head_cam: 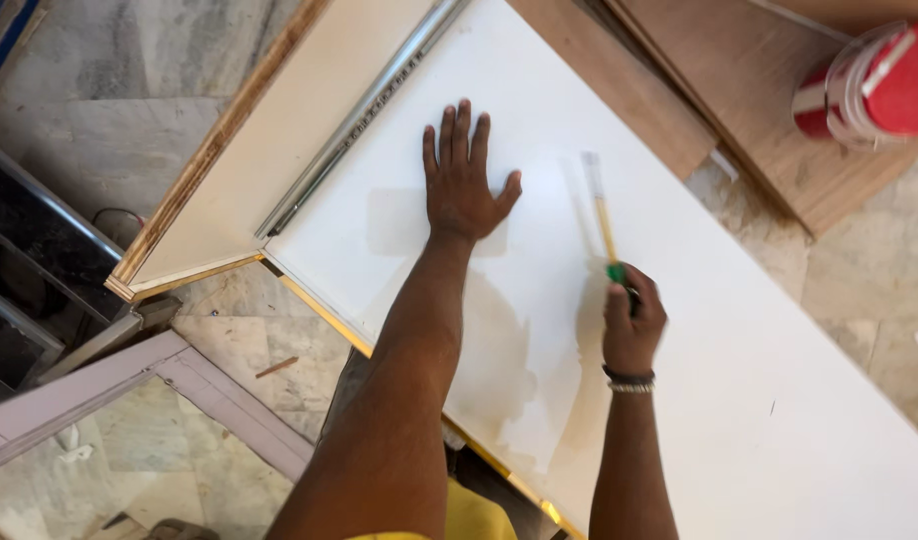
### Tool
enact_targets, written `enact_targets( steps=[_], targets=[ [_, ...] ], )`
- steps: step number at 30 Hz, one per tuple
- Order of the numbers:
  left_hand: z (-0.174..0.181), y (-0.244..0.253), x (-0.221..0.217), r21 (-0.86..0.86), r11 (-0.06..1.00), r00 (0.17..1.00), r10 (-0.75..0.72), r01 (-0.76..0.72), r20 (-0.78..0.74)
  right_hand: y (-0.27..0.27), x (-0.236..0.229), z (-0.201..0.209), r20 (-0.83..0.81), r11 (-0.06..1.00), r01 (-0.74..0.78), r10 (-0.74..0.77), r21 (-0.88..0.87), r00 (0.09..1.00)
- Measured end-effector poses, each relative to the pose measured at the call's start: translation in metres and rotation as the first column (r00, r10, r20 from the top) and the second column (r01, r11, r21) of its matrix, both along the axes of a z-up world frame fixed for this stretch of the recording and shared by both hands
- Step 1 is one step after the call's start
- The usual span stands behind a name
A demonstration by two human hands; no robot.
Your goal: The person uses a screwdriver to tighten screws on a metal drawer slide attached to a white cabinet panel. They adjust the slide's position and secure it to the panel.
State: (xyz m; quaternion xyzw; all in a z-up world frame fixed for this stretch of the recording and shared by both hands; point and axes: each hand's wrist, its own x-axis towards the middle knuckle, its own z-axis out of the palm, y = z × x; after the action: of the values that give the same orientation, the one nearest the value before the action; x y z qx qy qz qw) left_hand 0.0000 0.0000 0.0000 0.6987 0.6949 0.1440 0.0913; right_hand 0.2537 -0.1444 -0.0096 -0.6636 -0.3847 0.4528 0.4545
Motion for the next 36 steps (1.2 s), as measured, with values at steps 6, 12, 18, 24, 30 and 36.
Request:
enact_targets(
  steps=[6, 12, 18, 24, 30, 36],
  targets=[
    [-0.003, 0.006, -0.007, 0.029, 1.000, 1.000, -0.006, 0.007, -0.021, 0.139, -0.048, 0.012, 0.177, 0.957, -0.260, 0.236, 0.128, 0.956],
    [-0.001, 0.004, -0.002, 0.001, 1.000, 1.000, -0.003, 0.003, -0.014, 0.191, -0.077, 0.024, 0.165, 0.952, -0.301, 0.289, 0.053, 0.943],
    [0.002, 0.006, -0.004, -0.028, 1.000, 1.000, 0.001, -0.002, -0.022, 0.207, -0.079, -0.001, 0.212, 0.929, -0.330, 0.293, 0.168, 0.932],
    [-0.002, 0.002, 0.000, 0.045, 0.999, 1.000, 0.013, -0.014, 0.022, 0.224, -0.056, -0.020, 0.146, 0.857, -0.272, 0.231, 0.437, 0.962],
    [-0.006, -0.005, 0.006, 0.057, 0.996, 0.998, 0.063, -0.062, -0.021, 0.215, -0.052, -0.020, 0.321, 0.781, -0.401, 0.269, 0.479, 0.908],
    [-0.010, -0.002, 0.004, 0.041, 0.996, 0.997, 0.079, -0.078, -0.018, 0.223, -0.054, -0.021, 0.316, 0.700, -0.452, 0.325, 0.553, 0.891]
  ],
)
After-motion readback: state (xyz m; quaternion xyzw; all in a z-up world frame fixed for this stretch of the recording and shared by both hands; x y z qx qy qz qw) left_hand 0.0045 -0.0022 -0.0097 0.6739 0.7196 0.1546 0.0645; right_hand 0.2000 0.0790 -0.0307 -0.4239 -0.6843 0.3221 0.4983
